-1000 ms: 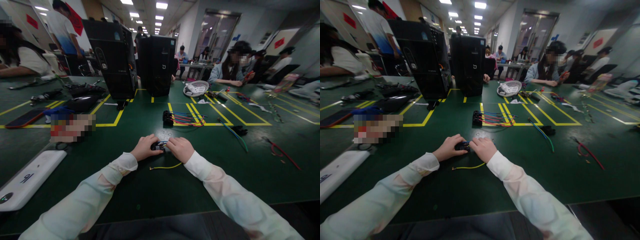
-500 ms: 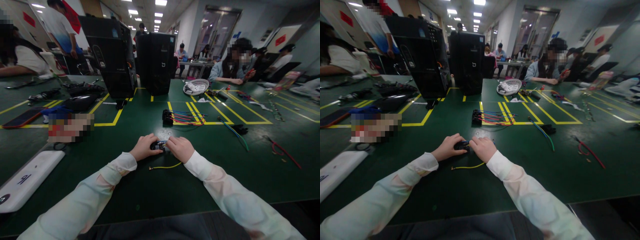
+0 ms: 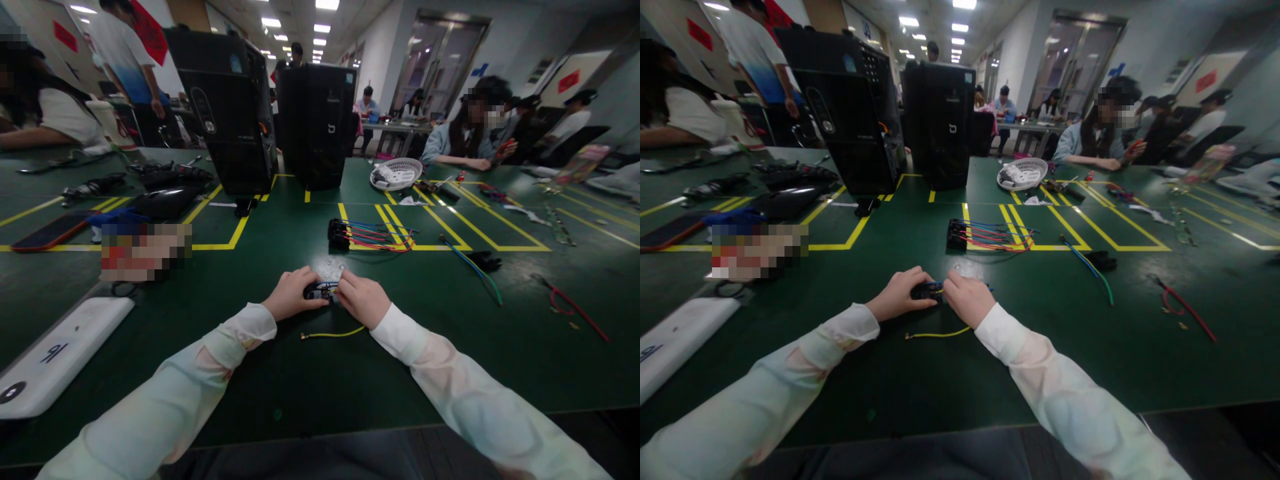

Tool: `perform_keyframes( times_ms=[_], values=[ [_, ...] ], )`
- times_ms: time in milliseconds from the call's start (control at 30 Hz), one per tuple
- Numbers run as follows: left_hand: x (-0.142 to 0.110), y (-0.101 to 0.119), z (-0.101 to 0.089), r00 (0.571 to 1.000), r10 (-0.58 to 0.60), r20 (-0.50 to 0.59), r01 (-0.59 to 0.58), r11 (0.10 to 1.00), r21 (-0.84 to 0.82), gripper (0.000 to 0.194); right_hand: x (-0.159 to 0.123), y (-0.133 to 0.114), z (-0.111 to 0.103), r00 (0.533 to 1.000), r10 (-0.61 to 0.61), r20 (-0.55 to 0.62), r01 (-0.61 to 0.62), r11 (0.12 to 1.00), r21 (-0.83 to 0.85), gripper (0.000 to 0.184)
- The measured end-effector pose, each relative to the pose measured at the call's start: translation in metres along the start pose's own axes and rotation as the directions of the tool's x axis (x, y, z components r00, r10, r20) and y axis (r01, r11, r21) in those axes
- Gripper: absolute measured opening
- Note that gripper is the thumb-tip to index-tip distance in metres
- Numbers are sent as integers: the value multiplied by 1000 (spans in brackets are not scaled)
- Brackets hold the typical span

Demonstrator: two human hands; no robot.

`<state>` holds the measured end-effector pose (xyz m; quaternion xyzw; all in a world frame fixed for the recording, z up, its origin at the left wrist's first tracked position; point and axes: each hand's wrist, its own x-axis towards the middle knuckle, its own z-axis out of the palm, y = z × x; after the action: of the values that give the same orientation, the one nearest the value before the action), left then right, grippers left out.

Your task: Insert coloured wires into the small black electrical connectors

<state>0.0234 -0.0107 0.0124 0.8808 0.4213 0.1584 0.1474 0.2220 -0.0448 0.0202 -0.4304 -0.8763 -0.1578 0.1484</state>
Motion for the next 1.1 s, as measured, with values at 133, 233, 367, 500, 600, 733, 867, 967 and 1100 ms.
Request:
perform_keyframes(
  times_ms=[133, 233, 367, 500, 600, 733, 867, 967, 1100],
  values=[
    [1, -1, 1, 1000, -4, 5, 4, 1000, 13, 42, 0, 0, 1, 1000, 25, -1, -25, 999, 24, 12],
    [1, -2, 2, 1000, 1, 1, -1, 1000, 18, 42, 0, 1, -1, 998, -5, -56, 4, 1000, -13, 16],
    [1, -1, 2, 1000, 9, -11, -9, 999, 31, 42, 0, 1, -5, 991, -50, -127, 37, 995, -97, 19],
    [1, -1, 2, 1000, 13, -10, -13, 1000, 27, 42, 2, 1, -4, 992, -66, -103, 58, 996, -75, 16],
    [0, -1, 2, 1000, 9, -7, -9, 1000, 22, 41, 2, 1, -2, 995, -49, -85, 45, 998, -48, 15],
    [0, -1, 2, 1000, 9, -10, -9, 1000, 20, 41, 2, 1, -3, 990, -76, -115, 63, 992, -110, 16],
    [0, 0, 1, 1000, 7, -12, -6, 1000, 30, 41, 1, 2, -6, 982, -119, -149, 96, 983, -157, 17],
    [0, 1, 1, 1000, 9, -12, -9, 999, 34, 41, 1, 4, -7, 983, -119, -139, 98, 984, -150, 17],
    [0, 0, 2, 1000, 12, -13, -11, 999, 35, 40, 1, 7, -5, 988, -106, -108, 93, 988, -121, 17]
  ],
)
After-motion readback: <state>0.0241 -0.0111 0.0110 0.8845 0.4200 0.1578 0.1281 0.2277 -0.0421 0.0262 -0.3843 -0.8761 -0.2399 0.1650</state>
